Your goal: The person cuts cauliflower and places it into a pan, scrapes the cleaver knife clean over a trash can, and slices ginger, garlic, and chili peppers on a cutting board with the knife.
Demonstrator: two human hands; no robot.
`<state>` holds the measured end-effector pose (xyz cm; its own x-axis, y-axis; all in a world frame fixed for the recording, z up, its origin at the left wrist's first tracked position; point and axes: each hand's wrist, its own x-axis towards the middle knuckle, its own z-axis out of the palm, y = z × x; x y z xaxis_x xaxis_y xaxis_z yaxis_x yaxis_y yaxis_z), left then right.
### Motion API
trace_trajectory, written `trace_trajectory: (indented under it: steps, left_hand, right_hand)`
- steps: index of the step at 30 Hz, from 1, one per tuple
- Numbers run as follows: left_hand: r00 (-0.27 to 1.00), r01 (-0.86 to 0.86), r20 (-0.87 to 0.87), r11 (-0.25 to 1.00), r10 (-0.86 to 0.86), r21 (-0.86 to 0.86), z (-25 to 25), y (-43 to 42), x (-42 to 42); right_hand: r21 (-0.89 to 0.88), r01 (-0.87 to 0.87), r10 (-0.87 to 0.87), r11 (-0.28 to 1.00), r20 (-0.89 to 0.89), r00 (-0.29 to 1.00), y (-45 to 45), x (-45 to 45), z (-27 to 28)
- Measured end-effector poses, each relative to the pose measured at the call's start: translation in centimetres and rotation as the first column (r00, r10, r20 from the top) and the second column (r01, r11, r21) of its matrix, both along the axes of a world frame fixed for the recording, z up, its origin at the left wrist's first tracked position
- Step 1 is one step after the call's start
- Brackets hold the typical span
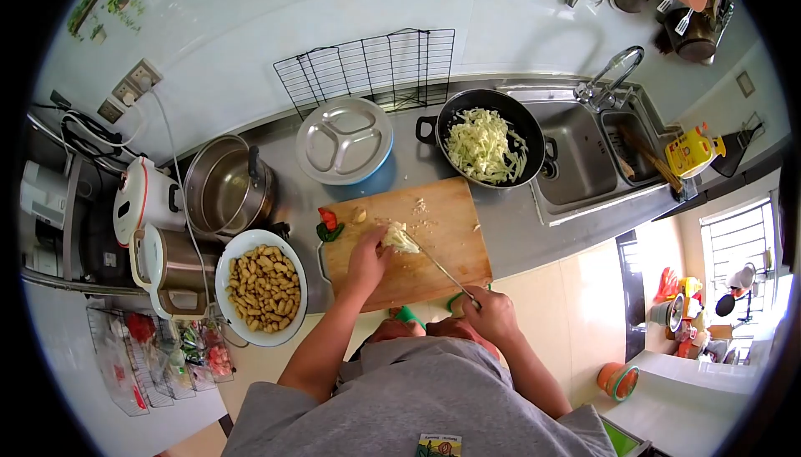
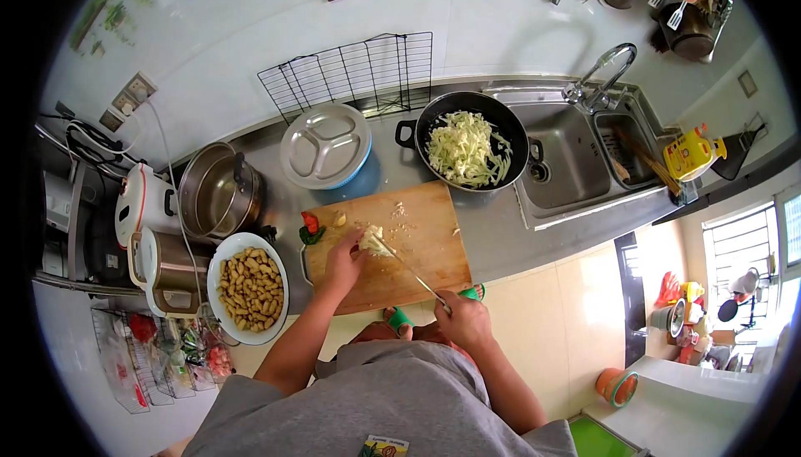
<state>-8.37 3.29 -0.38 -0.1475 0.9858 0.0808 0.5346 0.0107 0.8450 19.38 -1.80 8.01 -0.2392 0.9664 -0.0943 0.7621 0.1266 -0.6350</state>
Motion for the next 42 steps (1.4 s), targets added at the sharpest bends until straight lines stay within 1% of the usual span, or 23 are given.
trace_trajectory:
  steps: [2,3,5,9,11,13,14,16,17,19,20,22,25,27,29,32,34,35,36,37,38,40,42]
  left_hand:
    - [0.998,0.018,-0.054,0.998,-0.015,0.053,0.9,0.2,0.3]
    - [0.998,0.019,-0.054,0.998,-0.016,0.052,1.1,0.2,0.4]
    - [0.999,-0.033,0.002,0.999,0.034,-0.023,1.4,0.2,0.8]
    - [0.999,-0.041,0.002,0.999,0.041,-0.013,1.0,0.0,1.0]
    - [0.999,-0.022,-0.044,0.999,0.02,-0.049,1.2,-0.1,1.1]
    - [0.999,-0.026,-0.028,0.999,0.025,-0.019,0.8,-0.1,1.2]
    - [0.999,-0.03,-0.013,0.999,0.03,0.013,0.5,-0.1,1.3]
    - [1.0,-0.027,0.002,0.999,0.027,0.046,-0.2,-0.1,1.2]
    - [0.999,-0.031,0.012,0.996,0.03,0.079,-0.6,-0.1,1.0]
    - [0.998,-0.056,0.016,0.997,0.055,0.057,0.2,-0.2,1.3]
    - [0.997,-0.082,0.021,0.996,0.081,0.032,0.5,-0.2,1.5]
    - [0.996,-0.085,0.034,0.996,0.084,0.027,1.4,-0.3,1.7]
    - [0.996,-0.089,0.034,0.996,0.088,0.017,1.6,-0.3,1.7]
    - [0.996,-0.087,0.019,0.996,0.086,0.016,1.2,-0.4,1.6]
    - [0.994,-0.1,-0.048,0.995,0.1,0.004,-0.2,-0.6,1.3]
    - [0.99,-0.106,-0.096,0.994,0.107,0.014,-1.1,-0.8,0.8]
    - [0.992,-0.085,-0.093,0.995,0.09,0.057,-1.2,-1.4,0.6]
    - [0.993,-0.066,-0.092,0.994,0.075,0.092,-1.2,-1.6,0.4]
    - [0.993,-0.068,-0.093,0.993,0.077,0.092,-1.1,-1.8,0.2]
    - [0.992,-0.095,-0.075,0.994,0.099,0.053,-0.6,-2.1,-0.1]
    - [0.991,-0.12,-0.056,0.993,0.121,0.014,-0.2,-2.3,-0.2]
    - [0.99,-0.115,-0.08,0.993,0.113,-0.011,0.5,-2.3,-0.4]
    - [0.988,-0.115,-0.104,0.993,0.111,-0.039,1.7,-2.3,-0.3]
  right_hand:
    - [0.02,0.0,0.0,1.0,-0.006,1.0,0.0,-0.3,0.0]
    - [0.007,-0.008,0.008,1.0,0.021,1.0,0.1,-0.5,0.1]
    - [-0.007,-0.015,0.015,1.0,0.049,0.999,0.2,-0.8,0.2]
    - [-0.099,-0.023,0.035,0.995,0.117,0.993,0.5,-1.4,1.1]
    - [-0.139,-0.031,0.05,0.99,0.136,0.989,0.5,-1.7,1.2]
    - [-0.182,-0.037,0.086,0.983,0.268,0.96,0.3,-2.3,0.9]
    - [-0.181,-0.032,0.081,0.983,0.271,0.959,0.2,-2.6,0.8]
    - [-0.24,-0.136,0.226,0.961,0.398,0.889,0.1,-3.4,0.6]
    - [-0.237,-0.133,0.221,0.962,0.399,0.89,0.1,-3.8,0.8]
    - [-0.203,-0.158,0.237,0.966,0.467,0.852,0.0,-4.6,1.7]
    - [-0.199,-0.154,0.232,0.968,0.468,0.853,0.1,-4.9,2.1]
    - [-0.354,-0.12,0.279,0.927,0.441,0.853,0.6,-5.4,2.7]
    - [-0.324,-0.114,0.267,0.939,0.478,0.837,0.2,-5.6,1.7]
    - [-0.322,-0.104,0.253,0.941,0.462,0.85,0.3,-5.8,0.2]
    - [-0.313,-0.091,0.23,0.945,0.444,0.866,0.5,-5.9,-0.9]
    - [-0.334,-0.097,0.241,0.938,0.424,0.873,0.8,-5.7,-1.4]
    - [-0.303,-0.029,0.147,0.953,0.376,0.915,1.4,-4.4,-1.8]
    - [-0.299,-0.032,0.148,0.954,0.374,0.915,1.4,-3.8,-1.9]
    - [-0.293,0.002,0.095,0.956,0.316,0.944,1.3,-3.2,-1.2]
    - [-0.292,0.037,0.041,0.956,0.256,0.966,1.1,-2.6,-0.6]
    - [-0.295,0.038,0.041,0.955,0.256,0.966,0.7,-1.8,-0.6]
    - [-0.287,0.043,0.001,0.957,0.151,0.988,0.0,-0.5,-0.6]
    - [-0.302,0.06,-0.017,0.951,0.145,0.989,-0.6,0.0,0.1]
